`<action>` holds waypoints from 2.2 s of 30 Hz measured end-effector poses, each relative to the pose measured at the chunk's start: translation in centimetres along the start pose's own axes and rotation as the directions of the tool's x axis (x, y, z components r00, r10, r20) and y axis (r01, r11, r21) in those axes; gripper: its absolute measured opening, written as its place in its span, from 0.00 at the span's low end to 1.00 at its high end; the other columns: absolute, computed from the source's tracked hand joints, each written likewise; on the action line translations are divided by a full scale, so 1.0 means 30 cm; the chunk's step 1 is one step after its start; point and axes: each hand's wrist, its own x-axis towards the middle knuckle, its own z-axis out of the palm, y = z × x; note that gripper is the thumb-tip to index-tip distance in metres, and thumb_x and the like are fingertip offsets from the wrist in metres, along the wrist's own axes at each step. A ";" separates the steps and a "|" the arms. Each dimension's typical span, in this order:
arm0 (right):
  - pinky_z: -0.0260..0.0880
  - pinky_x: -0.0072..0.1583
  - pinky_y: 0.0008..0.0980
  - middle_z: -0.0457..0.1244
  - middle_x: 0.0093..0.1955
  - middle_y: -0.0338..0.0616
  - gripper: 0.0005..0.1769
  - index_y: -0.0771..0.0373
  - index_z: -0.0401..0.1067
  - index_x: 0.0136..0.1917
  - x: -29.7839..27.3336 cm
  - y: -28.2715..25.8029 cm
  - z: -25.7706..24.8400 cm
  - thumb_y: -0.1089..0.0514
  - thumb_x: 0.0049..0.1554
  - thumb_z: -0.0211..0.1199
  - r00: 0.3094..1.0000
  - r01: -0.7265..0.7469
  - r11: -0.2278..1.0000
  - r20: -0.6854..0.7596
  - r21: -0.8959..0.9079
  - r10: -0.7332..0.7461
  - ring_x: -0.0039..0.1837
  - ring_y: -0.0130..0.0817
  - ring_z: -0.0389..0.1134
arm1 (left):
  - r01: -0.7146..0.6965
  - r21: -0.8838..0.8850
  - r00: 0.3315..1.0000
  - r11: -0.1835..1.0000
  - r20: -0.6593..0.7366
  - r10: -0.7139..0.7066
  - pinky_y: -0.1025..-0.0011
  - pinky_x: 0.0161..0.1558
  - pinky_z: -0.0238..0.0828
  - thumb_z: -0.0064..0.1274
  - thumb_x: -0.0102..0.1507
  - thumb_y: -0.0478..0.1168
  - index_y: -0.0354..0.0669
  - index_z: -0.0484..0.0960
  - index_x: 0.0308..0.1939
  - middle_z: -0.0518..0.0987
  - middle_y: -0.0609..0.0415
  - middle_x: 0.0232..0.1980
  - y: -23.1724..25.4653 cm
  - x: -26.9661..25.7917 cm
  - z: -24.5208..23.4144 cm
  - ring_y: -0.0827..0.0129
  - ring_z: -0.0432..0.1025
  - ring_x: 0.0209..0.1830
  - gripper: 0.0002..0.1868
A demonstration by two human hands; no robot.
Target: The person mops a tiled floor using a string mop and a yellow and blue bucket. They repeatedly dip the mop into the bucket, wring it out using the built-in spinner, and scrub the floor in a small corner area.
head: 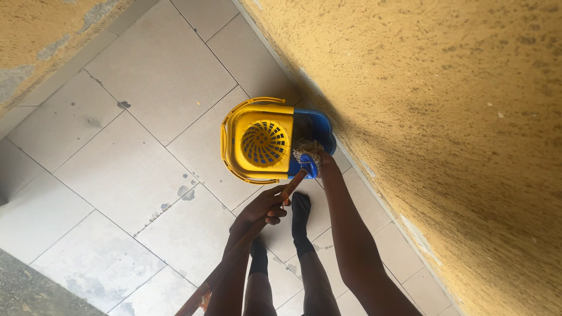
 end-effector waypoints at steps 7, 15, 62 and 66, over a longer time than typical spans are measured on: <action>0.77 0.51 0.57 0.68 0.49 0.55 0.34 0.63 0.70 0.60 0.048 -0.048 -0.002 0.38 0.50 0.70 0.999 -0.007 0.991 -0.034 -0.134 0.003 0.50 0.55 0.72 | -0.027 -0.020 0.999 0.999 -0.044 0.026 0.85 0.16 0.54 0.45 0.70 0.39 0.39 0.61 0.72 0.71 0.59 0.37 -0.011 0.020 -0.008 0.85 0.57 0.17 0.26; 0.78 0.48 0.61 0.68 0.46 0.55 0.34 0.63 0.71 0.57 -0.164 -0.038 0.084 0.38 0.47 0.71 0.998 0.033 0.994 -0.042 -0.100 -0.037 0.48 0.56 0.73 | -0.025 0.075 1.000 0.997 -0.002 0.025 0.82 0.17 0.56 0.45 0.70 0.39 0.40 0.59 0.73 0.73 0.57 0.36 -0.020 0.047 0.005 0.82 0.58 0.17 0.27; 0.80 0.48 0.40 0.70 0.45 0.53 0.14 0.71 0.71 0.49 -0.098 -0.175 0.103 0.61 0.52 0.66 1.000 0.017 0.883 0.001 -0.469 -0.019 0.40 0.41 0.74 | -0.091 0.546 0.991 0.833 -0.030 0.128 0.75 0.16 0.63 0.40 0.68 0.35 0.43 0.50 0.80 0.69 0.54 0.28 -0.001 -0.231 0.277 0.78 0.61 0.14 0.35; 0.78 0.47 0.42 0.72 0.56 0.55 0.19 0.75 0.72 0.53 -0.038 -0.242 0.088 0.61 0.51 0.61 0.974 -0.147 0.816 0.060 -0.558 0.216 0.40 0.40 0.74 | -0.058 0.515 0.994 0.855 -0.045 0.095 0.75 0.17 0.64 0.41 0.68 0.34 0.44 0.46 0.81 0.72 0.53 0.32 -0.024 -0.298 0.308 0.78 0.61 0.15 0.38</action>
